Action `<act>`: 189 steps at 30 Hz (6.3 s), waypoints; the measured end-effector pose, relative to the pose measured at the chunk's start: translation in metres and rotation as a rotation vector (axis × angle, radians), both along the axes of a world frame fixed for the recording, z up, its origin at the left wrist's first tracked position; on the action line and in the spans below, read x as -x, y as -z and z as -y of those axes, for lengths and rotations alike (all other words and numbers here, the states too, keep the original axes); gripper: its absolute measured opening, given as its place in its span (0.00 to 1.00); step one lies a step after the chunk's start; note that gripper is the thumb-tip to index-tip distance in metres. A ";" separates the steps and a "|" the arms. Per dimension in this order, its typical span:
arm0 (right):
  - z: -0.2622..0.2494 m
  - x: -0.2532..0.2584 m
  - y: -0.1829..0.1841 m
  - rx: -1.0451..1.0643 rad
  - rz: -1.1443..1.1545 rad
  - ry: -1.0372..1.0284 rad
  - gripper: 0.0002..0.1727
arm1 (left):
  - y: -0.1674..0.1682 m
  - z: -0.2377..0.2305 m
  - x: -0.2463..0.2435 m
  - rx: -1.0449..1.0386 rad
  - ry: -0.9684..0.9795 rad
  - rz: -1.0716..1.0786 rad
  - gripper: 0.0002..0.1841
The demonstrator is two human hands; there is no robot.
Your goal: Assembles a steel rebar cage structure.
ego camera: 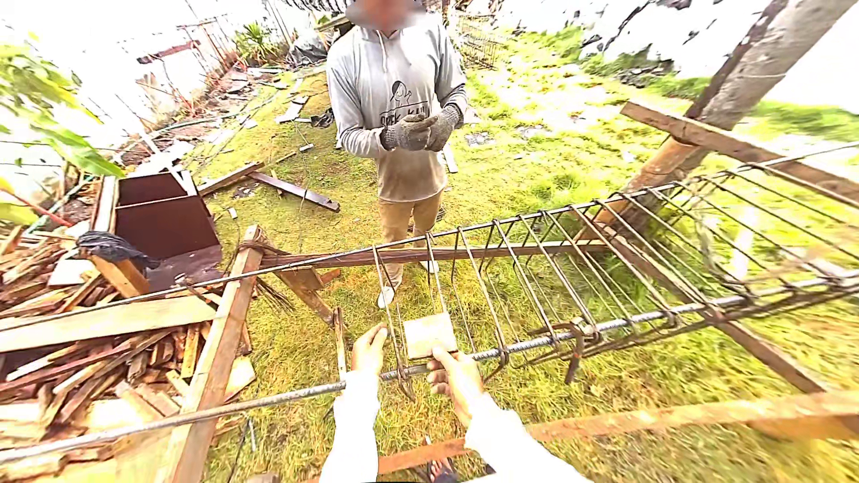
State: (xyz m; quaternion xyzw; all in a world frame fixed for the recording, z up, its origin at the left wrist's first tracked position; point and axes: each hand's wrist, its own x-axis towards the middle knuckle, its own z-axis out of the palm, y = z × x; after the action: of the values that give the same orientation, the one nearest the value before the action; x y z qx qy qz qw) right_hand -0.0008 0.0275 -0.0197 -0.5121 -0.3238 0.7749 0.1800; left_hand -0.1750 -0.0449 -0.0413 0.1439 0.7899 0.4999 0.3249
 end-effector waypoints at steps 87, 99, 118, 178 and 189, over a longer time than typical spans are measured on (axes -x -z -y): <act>-0.105 -0.003 -0.008 -0.086 -0.132 -0.356 0.11 | -0.036 -0.057 -0.016 -0.152 0.166 -0.071 0.23; -0.115 0.017 -0.042 -1.183 0.533 -1.093 0.21 | -0.009 -0.042 0.005 -0.096 0.362 -0.249 0.15; -0.109 0.041 -0.035 -1.049 0.370 -1.083 0.16 | 0.013 -0.049 0.025 -0.264 -0.216 0.461 0.12; -0.195 -0.018 -0.054 -1.169 0.601 -1.122 0.09 | 0.046 0.044 -0.111 0.004 -0.156 -0.704 0.11; -0.194 -0.024 -0.051 -1.158 0.679 -1.128 0.08 | 0.049 0.045 -0.110 -0.017 -0.154 -0.723 0.11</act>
State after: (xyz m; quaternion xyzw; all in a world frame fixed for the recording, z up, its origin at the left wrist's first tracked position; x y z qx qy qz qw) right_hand 0.0232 0.2217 0.0310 -0.3067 -0.9074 0.2676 -0.1045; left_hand -0.0651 -0.0895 -0.0907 0.2539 0.8579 0.4465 -0.0151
